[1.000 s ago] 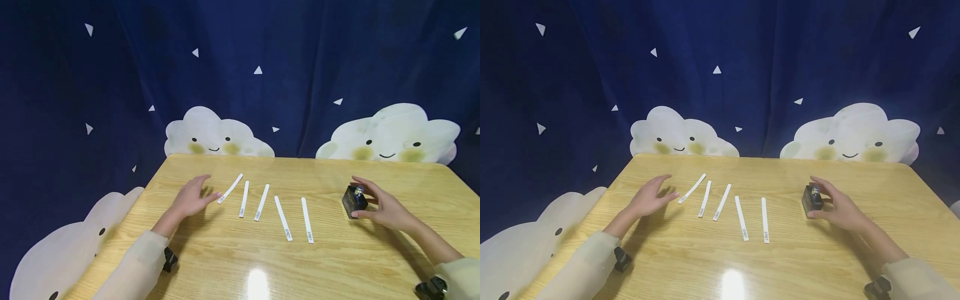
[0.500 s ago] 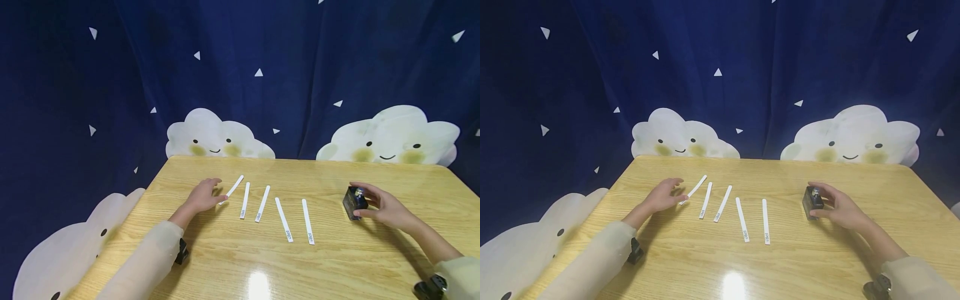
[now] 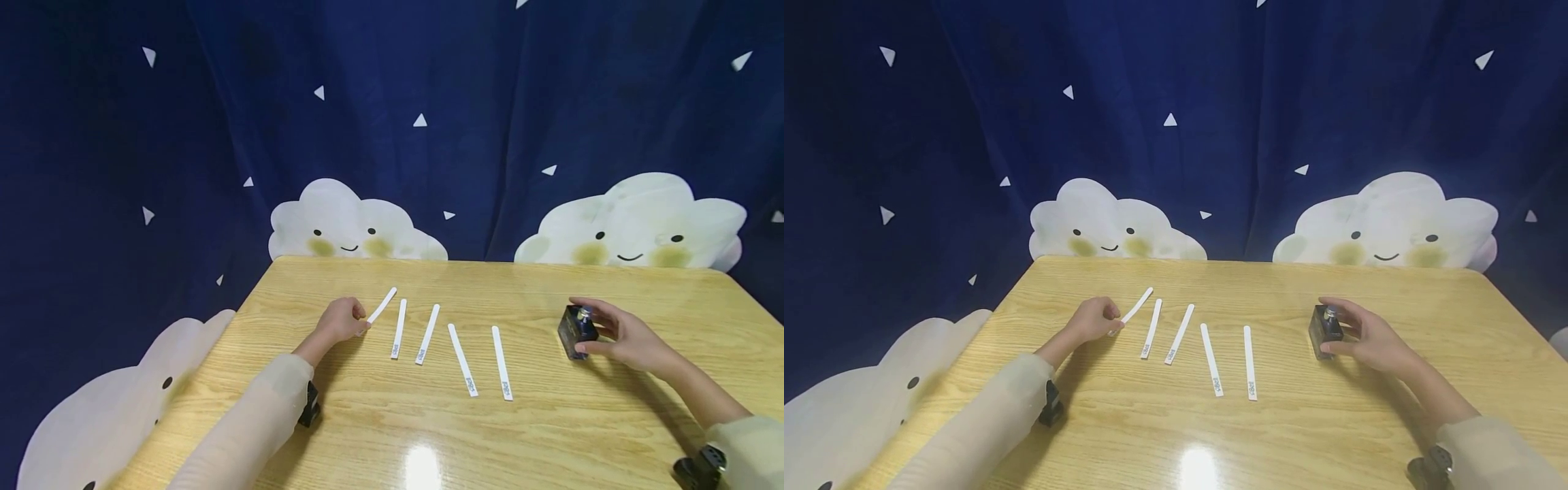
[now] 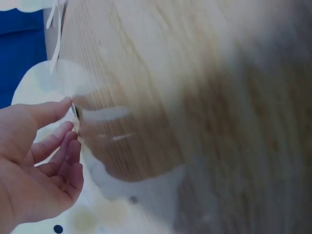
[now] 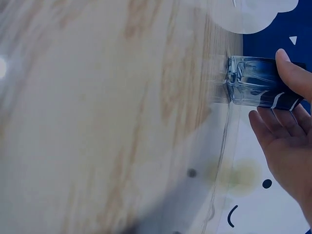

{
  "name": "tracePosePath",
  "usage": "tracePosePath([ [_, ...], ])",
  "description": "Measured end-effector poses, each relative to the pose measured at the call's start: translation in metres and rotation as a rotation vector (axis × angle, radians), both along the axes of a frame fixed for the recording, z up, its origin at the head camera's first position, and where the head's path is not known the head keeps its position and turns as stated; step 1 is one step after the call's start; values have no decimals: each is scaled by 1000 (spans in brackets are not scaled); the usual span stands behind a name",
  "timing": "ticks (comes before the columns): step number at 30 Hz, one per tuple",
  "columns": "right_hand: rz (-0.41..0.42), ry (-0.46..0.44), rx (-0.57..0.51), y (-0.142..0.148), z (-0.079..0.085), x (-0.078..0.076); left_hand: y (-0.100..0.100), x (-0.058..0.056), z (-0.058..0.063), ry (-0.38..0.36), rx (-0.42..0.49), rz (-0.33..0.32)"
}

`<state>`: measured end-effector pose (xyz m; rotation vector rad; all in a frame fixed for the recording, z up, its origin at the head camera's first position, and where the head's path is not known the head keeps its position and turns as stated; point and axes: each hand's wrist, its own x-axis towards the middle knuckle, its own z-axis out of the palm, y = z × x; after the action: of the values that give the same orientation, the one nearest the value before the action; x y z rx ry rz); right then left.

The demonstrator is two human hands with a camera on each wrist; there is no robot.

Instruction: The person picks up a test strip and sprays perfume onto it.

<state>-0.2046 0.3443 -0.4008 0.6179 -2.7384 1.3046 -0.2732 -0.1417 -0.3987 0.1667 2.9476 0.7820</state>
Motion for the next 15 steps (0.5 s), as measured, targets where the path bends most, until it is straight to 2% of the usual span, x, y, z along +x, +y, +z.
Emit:
tracePosePath([
  [6,-4,-6,5,0,0,-1,5,1,4,-36,16,40],
  [15,-30,4,0,-4,-1,-3,11,-2,6,-27,-37,39],
])
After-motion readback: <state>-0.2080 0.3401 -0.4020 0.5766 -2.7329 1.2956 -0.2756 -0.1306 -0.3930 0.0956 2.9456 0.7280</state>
